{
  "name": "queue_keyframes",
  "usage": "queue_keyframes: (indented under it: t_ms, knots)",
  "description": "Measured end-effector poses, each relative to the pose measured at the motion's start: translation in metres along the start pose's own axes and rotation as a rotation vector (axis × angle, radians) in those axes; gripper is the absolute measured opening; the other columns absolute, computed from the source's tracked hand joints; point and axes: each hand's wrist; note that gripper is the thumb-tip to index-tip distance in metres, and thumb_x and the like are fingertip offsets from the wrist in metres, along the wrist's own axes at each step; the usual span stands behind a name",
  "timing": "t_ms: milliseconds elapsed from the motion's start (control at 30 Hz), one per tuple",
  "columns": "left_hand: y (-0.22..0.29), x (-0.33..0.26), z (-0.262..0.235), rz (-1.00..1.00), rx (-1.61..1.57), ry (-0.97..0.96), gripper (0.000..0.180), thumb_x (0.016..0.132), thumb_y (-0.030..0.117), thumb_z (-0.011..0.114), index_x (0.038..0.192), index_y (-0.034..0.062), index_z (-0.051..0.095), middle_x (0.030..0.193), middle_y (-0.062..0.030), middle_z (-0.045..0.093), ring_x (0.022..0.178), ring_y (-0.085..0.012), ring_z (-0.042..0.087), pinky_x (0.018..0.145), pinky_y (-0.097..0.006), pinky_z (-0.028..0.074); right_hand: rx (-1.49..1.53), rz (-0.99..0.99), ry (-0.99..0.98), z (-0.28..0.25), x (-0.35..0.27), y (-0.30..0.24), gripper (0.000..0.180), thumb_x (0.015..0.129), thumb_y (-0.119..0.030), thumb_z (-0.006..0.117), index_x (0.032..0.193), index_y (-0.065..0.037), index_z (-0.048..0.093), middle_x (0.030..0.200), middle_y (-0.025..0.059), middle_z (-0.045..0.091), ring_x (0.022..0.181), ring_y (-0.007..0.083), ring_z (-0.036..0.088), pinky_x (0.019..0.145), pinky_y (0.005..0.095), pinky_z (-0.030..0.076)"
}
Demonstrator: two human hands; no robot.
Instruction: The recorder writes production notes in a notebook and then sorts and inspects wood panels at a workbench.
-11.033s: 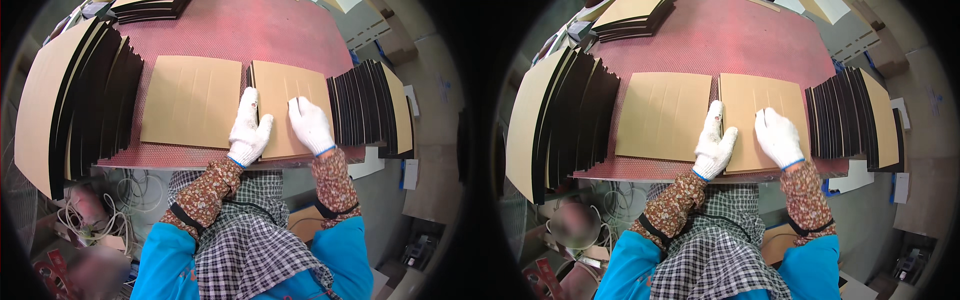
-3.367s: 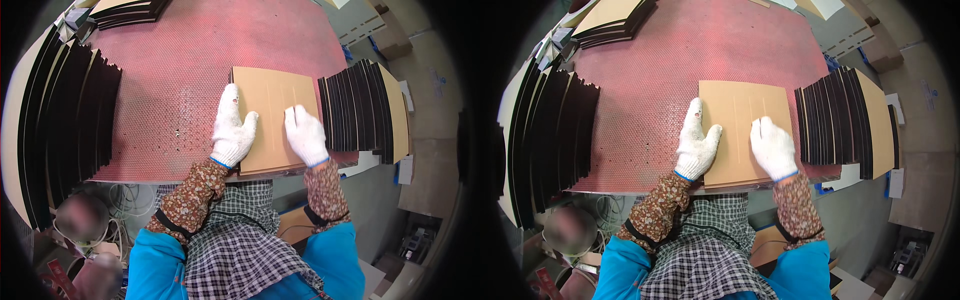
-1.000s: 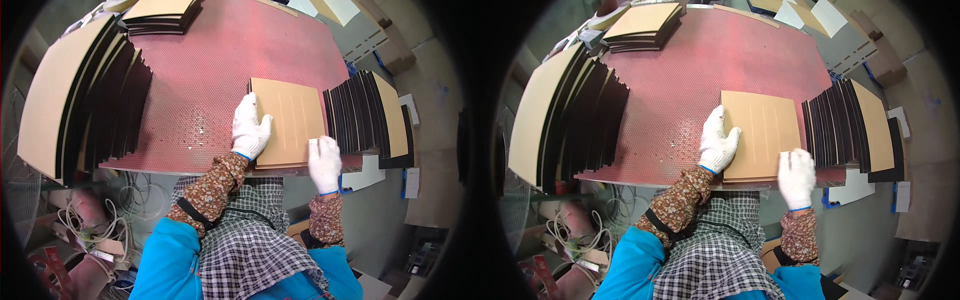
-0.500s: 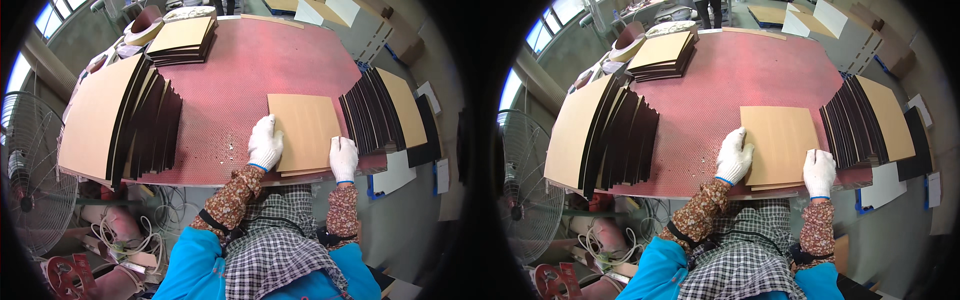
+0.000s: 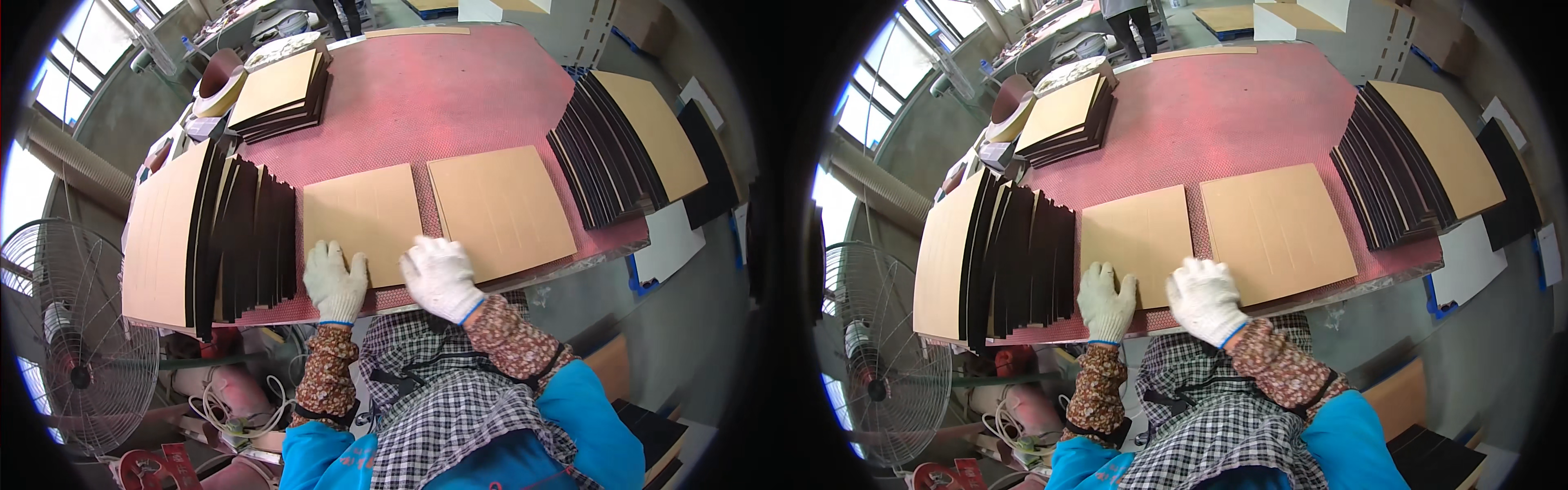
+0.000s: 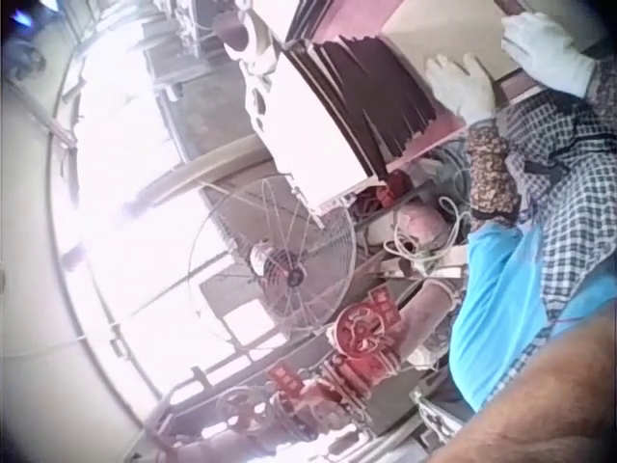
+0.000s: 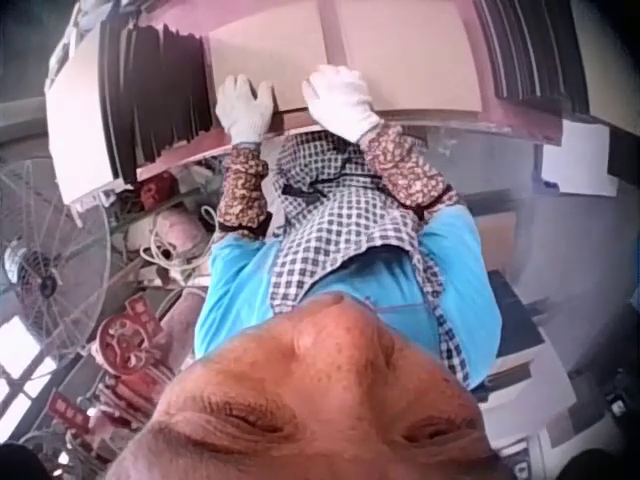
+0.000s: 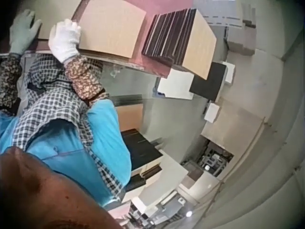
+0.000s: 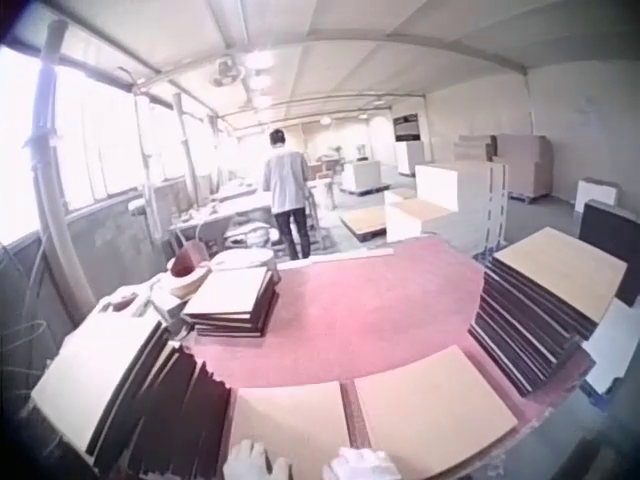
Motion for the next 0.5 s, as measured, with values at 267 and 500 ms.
queue_keyframes:
  t_ms: [267,500]
  knots:
    - [0.020,0.001,-0.008,-0.007,-0.134,-0.099,0.043,0.091,0.025,0.072,0.118,-0.0069,0.064,0.126,-0.0227,0.064,0.120,-0.0417,0.060,0.102,-0.053,0.050,0.163,-0.046,0.075,-0.031,-0.019,0.005,0.019,0.101,-0.026,0.065,0.101,-0.008,0.071,0.096,0.0124,0.069,0.087,0.0321,0.070,0.070,0.0468,0.057]
    - [0.133,0.017,0.017,-0.012,-1.170,-0.281,0.064,0.102,0.016,0.068,0.154,-0.0102,0.043,0.154,-0.0295,0.054,0.146,-0.0372,0.051,0.124,-0.043,0.039,-0.119,0.492,0.032,-0.103,-0.083,0.115,0.025,0.109,-0.033,0.058,0.102,-0.009,0.063,0.082,0.0212,0.069,0.075,0.0436,0.071,0.065,0.0541,0.056]
Point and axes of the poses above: each hand's wrist, its own x-axis towards the middle knuckle, its own z-axis out of the palm, y = z × x
